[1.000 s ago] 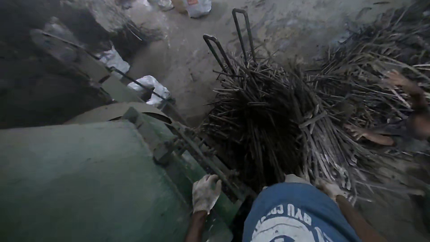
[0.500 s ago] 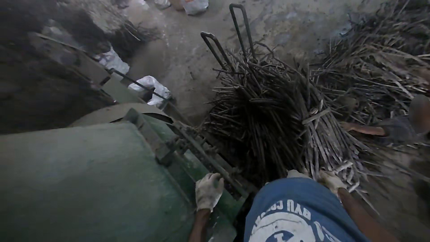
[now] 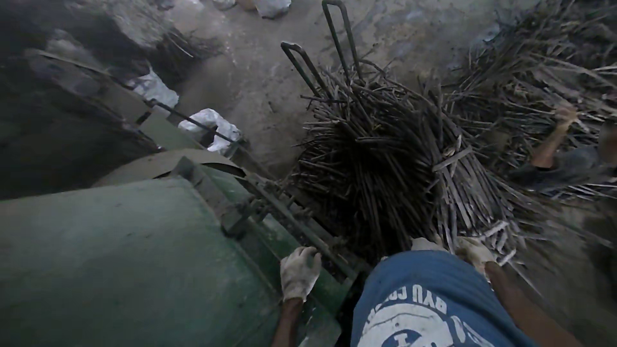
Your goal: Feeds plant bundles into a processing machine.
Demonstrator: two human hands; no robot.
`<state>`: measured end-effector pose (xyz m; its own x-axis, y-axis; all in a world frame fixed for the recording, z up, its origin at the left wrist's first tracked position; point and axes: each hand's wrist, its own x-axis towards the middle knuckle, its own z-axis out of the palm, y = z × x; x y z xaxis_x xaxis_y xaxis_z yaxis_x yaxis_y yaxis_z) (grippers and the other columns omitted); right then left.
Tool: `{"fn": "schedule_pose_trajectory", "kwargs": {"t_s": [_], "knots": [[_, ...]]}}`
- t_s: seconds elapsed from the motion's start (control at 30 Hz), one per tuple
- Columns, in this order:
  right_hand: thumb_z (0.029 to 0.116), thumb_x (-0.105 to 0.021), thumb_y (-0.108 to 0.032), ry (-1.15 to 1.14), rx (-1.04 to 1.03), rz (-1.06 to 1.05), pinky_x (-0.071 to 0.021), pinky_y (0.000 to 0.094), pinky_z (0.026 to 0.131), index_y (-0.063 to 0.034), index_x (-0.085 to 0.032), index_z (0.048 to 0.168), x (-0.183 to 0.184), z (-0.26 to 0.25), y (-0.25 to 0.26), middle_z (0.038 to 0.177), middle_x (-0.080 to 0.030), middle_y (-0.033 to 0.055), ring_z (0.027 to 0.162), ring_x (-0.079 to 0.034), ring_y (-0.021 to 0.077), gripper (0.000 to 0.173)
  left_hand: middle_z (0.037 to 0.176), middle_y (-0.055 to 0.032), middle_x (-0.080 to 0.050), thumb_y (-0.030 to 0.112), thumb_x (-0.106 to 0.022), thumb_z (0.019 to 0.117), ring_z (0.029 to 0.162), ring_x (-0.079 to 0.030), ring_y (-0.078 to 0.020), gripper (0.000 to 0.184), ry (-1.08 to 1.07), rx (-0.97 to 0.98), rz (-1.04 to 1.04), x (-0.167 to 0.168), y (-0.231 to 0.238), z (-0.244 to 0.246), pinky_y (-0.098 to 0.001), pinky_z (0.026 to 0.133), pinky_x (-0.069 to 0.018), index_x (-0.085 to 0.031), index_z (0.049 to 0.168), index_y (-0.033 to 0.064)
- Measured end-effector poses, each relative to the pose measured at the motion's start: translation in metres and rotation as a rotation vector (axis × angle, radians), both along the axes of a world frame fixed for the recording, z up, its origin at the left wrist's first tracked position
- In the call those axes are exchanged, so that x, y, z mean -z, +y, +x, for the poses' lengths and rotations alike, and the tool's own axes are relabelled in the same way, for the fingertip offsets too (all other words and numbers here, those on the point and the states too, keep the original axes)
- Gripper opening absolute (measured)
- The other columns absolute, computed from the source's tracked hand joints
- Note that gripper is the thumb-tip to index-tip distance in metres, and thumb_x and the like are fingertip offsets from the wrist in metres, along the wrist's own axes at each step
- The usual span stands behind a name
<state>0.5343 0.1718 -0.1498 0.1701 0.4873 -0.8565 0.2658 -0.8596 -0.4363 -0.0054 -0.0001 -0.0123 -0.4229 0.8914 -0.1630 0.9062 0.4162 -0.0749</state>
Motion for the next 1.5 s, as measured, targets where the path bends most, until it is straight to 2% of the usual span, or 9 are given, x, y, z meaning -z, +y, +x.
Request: {"fn": "schedule_pose_trajectory", "kwargs": {"t_s": [0.6, 0.77, 0.9, 0.97, 1.07, 1.13, 1.3, 1.4, 1.5], "knots": [[0.1063, -0.051, -0.04, -0.015, -0.056, -0.045, -0.059, 0.0518, 0.081, -0.0136, -0.058, 0.14, -0.005, 0.004, 0.005, 0.116, -0.07, 0.0169, 0.096, -0.071, 0.0314, 0.043, 0.122, 0.011, -0.072, 0.063, -0.05, 0.0928, 0.111, -0.067, -0.0111, 0.04, -0.022, -0.01, -0.007, -0.001, -0.001, 0.002, -0.0435, 0.101, -0.0497, -0.075, 0.112, 0.0392], [0.1061, -0.05, -0.043, -0.005, -0.122, -0.043, -0.0593, 0.0533, 0.083, -0.013, -0.059, 0.14, 0.003, 0.003, 0.031, 0.118, -0.071, 0.0172, 0.099, -0.072, 0.0326, 0.046, 0.127, 0.0027, -0.069, 0.054, -0.062, 0.0898, 0.121, -0.063, -0.0213, 0.033, -0.046, -0.059, 0.159, 0.001, -0.002, 0.004, -0.0478, 0.103, -0.051, -0.077, 0.11, 0.0334], [0.1065, -0.048, -0.047, 0.014, -0.199, -0.054, -0.059, 0.0538, 0.085, -0.0145, -0.058, 0.141, 0.002, -0.004, 0.059, 0.12, -0.071, 0.0161, 0.101, -0.072, 0.0324, 0.048, 0.133, 0.0016, -0.067, 0.056, -0.064, 0.0885, 0.122, -0.062, -0.0238, 0.036, -0.008, -0.106, 0.043, 0.0, 0.002, 0.012, -0.0501, 0.101, -0.0507, -0.076, 0.114, 0.0344], [0.1064, -0.048, -0.047, 0.017, -0.232, -0.058, -0.0586, 0.0531, 0.086, -0.0141, -0.057, 0.142, 0.007, -0.005, 0.075, 0.121, -0.07, 0.0163, 0.101, -0.072, 0.0318, 0.05, 0.136, 0.0028, -0.065, 0.058, -0.064, 0.0885, 0.121, -0.063, -0.0228, 0.036, -0.015, -0.155, -0.053, -0.001, 0.01, 0.026, -0.0496, 0.1, -0.0517, -0.075, 0.116, 0.0364], [0.1063, -0.049, -0.047, 0.029, -0.265, -0.056, -0.0592, 0.0522, 0.085, -0.0145, -0.057, 0.143, 0.018, -0.006, 0.098, 0.121, -0.07, 0.0161, 0.1, -0.072, 0.0317, 0.05, 0.141, -0.0008, -0.061, 0.049, -0.067, 0.089, 0.127, -0.06, -0.0239, 0.035, -0.156, -0.265, -0.119, 0.005, 0.023, 0.065, -0.0482, 0.102, -0.0533, -0.073, 0.12, 0.0338], [0.1069, -0.048, -0.046, 0.041, -0.294, -0.058, -0.0587, 0.0536, 0.086, -0.0138, -0.055, 0.144, 0.026, -0.008, 0.112, 0.121, -0.07, 0.0173, 0.101, -0.071, 0.033, 0.049, 0.143, -0.0034, -0.058, 0.046, -0.069, 0.0895, 0.128, -0.059, -0.0224, 0.036, -0.286, -0.368, -0.125, 0.018, 0.027, 0.097, -0.0452, 0.102, -0.0554, -0.072, 0.123, 0.0323], [0.1078, -0.047, -0.043, 0.062, -0.354, -0.089, -0.0572, 0.0547, 0.087, -0.0132, -0.056, 0.144, 0.038, -0.014, 0.137, 0.124, -0.068, 0.0187, 0.102, -0.07, 0.0338, 0.048, 0.146, -0.0103, -0.056, 0.049, -0.071, 0.089, 0.126, -0.062, -0.0272, 0.045, -0.497, -0.65, -0.201, 0.065, 0.017, 0.173, -0.049, 0.099, -0.0567, -0.069, 0.13, 0.0297], [0.1074, -0.047, -0.045, 0.07, -0.379, -0.13, -0.0575, 0.0519, 0.084, -0.0159, -0.057, 0.143, 0.038, -0.021, 0.148, 0.122, -0.069, 0.0165, 0.1, -0.07, 0.032, 0.047, 0.147, -0.0134, -0.055, 0.049, -0.072, 0.0904, 0.128, -0.06, -0.0292, 0.045, -0.621, -0.719, -0.299, 0.078, 0.003, 0.19, -0.0483, 0.101, -0.0551, -0.069, 0.13, 0.0281], [0.1074, -0.046, -0.045, 0.068, -0.431, -0.151, -0.0578, 0.0512, 0.086, -0.0168, -0.057, 0.143, 0.033, -0.029, 0.157, 0.123, -0.07, 0.0145, 0.103, -0.071, 0.0309, 0.047, 0.142, -0.0089, -0.06, 0.05, -0.068, 0.0905, 0.127, -0.061, -0.0249, 0.042, -0.658, -0.706, -0.358, 0.072, -0.004, 0.185, -0.0468, 0.103, -0.0541, -0.07, 0.127, 0.0295]]}}
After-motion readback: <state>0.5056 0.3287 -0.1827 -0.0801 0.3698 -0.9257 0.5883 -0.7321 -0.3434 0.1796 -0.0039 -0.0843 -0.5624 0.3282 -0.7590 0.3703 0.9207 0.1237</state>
